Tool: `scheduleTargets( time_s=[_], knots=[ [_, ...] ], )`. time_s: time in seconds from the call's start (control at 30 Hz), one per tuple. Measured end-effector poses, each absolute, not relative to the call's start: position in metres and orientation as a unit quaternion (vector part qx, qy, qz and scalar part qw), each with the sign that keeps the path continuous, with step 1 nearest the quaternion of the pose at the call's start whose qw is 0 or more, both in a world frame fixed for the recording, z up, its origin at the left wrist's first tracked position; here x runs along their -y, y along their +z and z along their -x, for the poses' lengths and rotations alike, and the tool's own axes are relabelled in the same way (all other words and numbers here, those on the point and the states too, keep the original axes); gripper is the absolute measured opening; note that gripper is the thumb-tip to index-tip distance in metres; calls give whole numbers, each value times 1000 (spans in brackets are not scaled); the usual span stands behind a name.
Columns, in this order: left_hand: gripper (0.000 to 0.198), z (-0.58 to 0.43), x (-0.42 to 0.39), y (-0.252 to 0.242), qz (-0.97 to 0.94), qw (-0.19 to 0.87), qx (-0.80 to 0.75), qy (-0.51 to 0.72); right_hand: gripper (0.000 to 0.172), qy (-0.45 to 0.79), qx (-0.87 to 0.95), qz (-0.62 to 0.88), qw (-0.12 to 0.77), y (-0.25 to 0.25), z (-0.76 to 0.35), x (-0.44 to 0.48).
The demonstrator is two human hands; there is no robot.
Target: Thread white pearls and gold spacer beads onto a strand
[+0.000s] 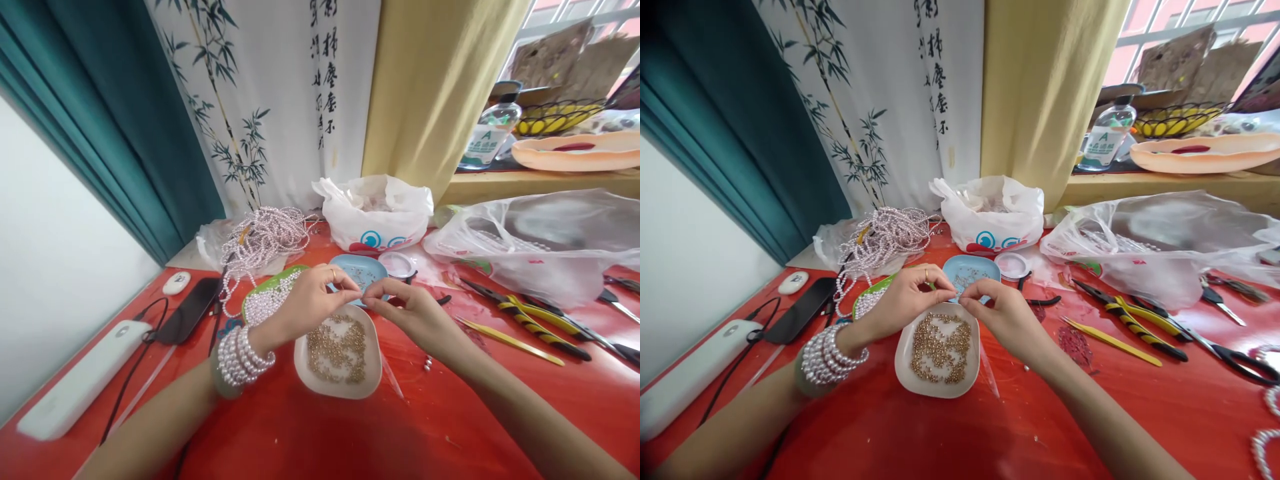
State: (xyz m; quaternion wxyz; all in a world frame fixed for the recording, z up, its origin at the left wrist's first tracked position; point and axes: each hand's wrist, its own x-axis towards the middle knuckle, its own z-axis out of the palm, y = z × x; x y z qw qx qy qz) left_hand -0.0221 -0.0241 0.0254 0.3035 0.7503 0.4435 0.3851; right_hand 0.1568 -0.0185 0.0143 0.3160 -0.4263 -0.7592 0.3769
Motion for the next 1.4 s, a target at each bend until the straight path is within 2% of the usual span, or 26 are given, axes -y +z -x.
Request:
scheduleTargets(
  time_s=[0.37, 0.57, 0.77, 1.13, 1.4],
  knots=[
    [9, 45, 14, -1, -753, 257, -478, 372, 15, 442, 728, 452, 265, -18, -149, 22],
    [18, 51, 14, -21, -834, 240, -429, 250, 17, 431, 709, 488, 272, -29, -144, 20],
    [18, 46, 14, -35, -881, 141, -423, 156, 14, 438, 687, 503, 287, -29, -139, 24],
    [18, 41, 18, -32, -895, 72, -430, 100, 16, 419, 698, 512, 274, -29, -140, 25],
    [19, 39, 18, -31, -901, 73, -418, 87, 15, 399, 705, 516, 278, -26, -138, 26]
  ],
)
